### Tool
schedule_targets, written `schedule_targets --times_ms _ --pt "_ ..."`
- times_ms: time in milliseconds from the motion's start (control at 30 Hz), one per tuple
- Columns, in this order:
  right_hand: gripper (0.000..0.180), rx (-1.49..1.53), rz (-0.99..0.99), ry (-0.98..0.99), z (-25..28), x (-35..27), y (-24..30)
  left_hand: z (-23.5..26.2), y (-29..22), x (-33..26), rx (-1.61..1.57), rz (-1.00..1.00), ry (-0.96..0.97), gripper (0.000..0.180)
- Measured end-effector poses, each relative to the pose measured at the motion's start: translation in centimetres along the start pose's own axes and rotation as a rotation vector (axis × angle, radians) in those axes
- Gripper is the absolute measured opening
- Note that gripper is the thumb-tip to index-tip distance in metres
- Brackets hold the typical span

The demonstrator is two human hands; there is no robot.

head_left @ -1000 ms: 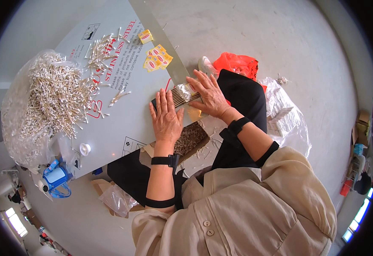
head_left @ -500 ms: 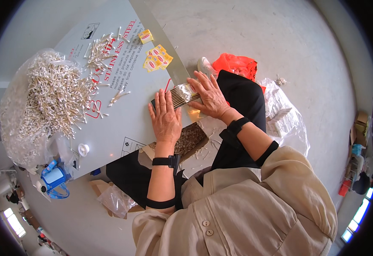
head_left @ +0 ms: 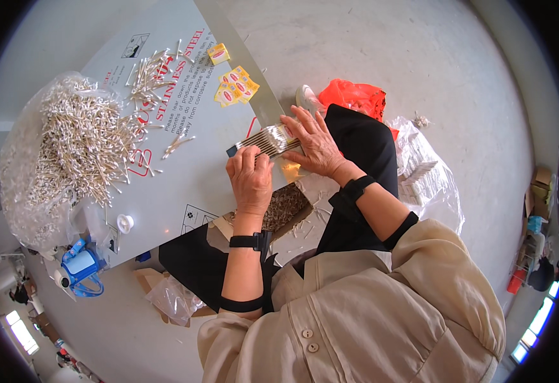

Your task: Packaging cotton swabs into small plastic bags at a manufacturing station.

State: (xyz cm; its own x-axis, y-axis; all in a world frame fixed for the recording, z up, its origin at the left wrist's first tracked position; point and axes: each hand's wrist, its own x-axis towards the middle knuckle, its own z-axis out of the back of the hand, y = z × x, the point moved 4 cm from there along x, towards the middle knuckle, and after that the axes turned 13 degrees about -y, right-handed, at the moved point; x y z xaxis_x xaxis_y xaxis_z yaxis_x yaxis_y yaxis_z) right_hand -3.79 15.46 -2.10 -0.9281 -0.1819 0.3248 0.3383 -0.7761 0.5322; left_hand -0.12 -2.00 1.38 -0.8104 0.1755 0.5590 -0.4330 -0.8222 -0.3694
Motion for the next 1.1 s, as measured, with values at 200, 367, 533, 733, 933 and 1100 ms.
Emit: schedule_targets --times_ms 200,367,533,733,933,1100 --pt "0.080 0.016 -0.005 0.010 0.0 0.0 0.0 -0.1 0.1 0.0 0.043 -0.023 -0.028 0.022" --pt "0.086 0.045 -0.016 0.051 0.1 0.0 -0.2 0.1 0.3 -0.2 0.068 -0.028 0.006 0.018" --pt "0.091 0.091 -0.037 0.076 0.3 0.1 -0.3 0.0 0.5 0.1 0.083 -0.040 0.016 0.017" --pt "0.093 0.114 -0.052 0.087 0.2 0.0 -0.5 -0.1 0.3 0.4 0.093 -0.069 0.027 0.016" --pt "0.093 0.111 -0.050 0.086 0.3 0.0 -0.4 -0.5 -0.1 1.1 0.072 -0.118 0.068 0.015" --pt "0.093 0.096 -0.044 0.083 0.3 0.0 -0.3 -0.4 0.3 1.4 0.074 -0.194 0.060 0.013"
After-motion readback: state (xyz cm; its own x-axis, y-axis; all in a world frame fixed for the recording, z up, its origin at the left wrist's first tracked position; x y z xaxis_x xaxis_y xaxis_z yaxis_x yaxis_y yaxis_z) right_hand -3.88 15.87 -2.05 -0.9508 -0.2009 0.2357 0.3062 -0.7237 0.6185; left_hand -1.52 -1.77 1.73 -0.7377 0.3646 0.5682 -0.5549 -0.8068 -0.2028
